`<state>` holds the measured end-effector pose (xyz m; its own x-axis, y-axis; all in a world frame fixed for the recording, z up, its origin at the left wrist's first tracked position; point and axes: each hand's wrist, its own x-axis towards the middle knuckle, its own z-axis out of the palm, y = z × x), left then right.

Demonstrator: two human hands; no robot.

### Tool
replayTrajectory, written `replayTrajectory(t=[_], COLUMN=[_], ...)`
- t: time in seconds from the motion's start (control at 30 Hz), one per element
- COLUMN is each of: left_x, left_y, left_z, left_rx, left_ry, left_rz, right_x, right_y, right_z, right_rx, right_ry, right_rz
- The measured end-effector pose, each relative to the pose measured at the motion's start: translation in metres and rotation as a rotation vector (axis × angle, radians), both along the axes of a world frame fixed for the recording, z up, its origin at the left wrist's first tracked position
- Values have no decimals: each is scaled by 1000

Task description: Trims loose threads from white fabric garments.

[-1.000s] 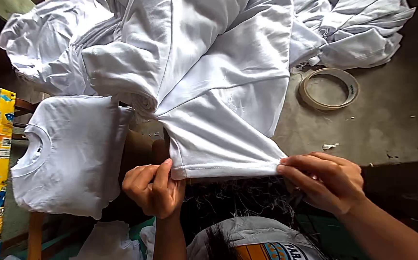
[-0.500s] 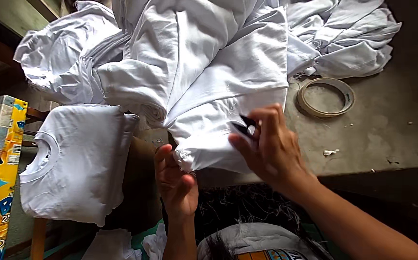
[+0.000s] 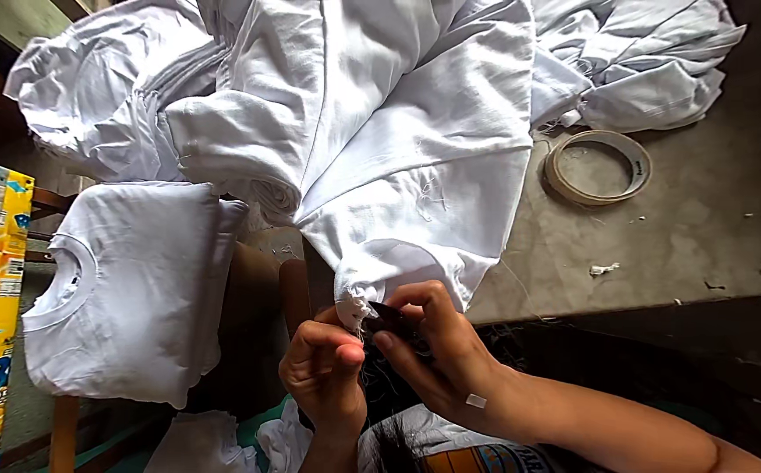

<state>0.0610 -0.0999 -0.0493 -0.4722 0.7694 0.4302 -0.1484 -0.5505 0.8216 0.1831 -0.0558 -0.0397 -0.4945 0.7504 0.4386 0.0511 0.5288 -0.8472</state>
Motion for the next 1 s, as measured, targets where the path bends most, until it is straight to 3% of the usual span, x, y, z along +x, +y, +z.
replayTrajectory(t=[0.23, 0.43, 0.6, 1.0], left_x=[3, 0, -1, -2], left_y=[1, 7, 13, -1], left_z=[0, 2, -1, -1], left_rx=[-3, -49, -8, -14], left_ry=[89, 97, 43, 362], left_rz=[52, 98, 156, 121], right_x=[-3, 9, 15, -3], right_y=[3, 0, -4, 2], right_z=[0, -5, -10, 3], right_rx=[-10, 51, 24, 85], right_ry=[11, -147, -124, -91], right_rz=[-23, -27, -49, -51])
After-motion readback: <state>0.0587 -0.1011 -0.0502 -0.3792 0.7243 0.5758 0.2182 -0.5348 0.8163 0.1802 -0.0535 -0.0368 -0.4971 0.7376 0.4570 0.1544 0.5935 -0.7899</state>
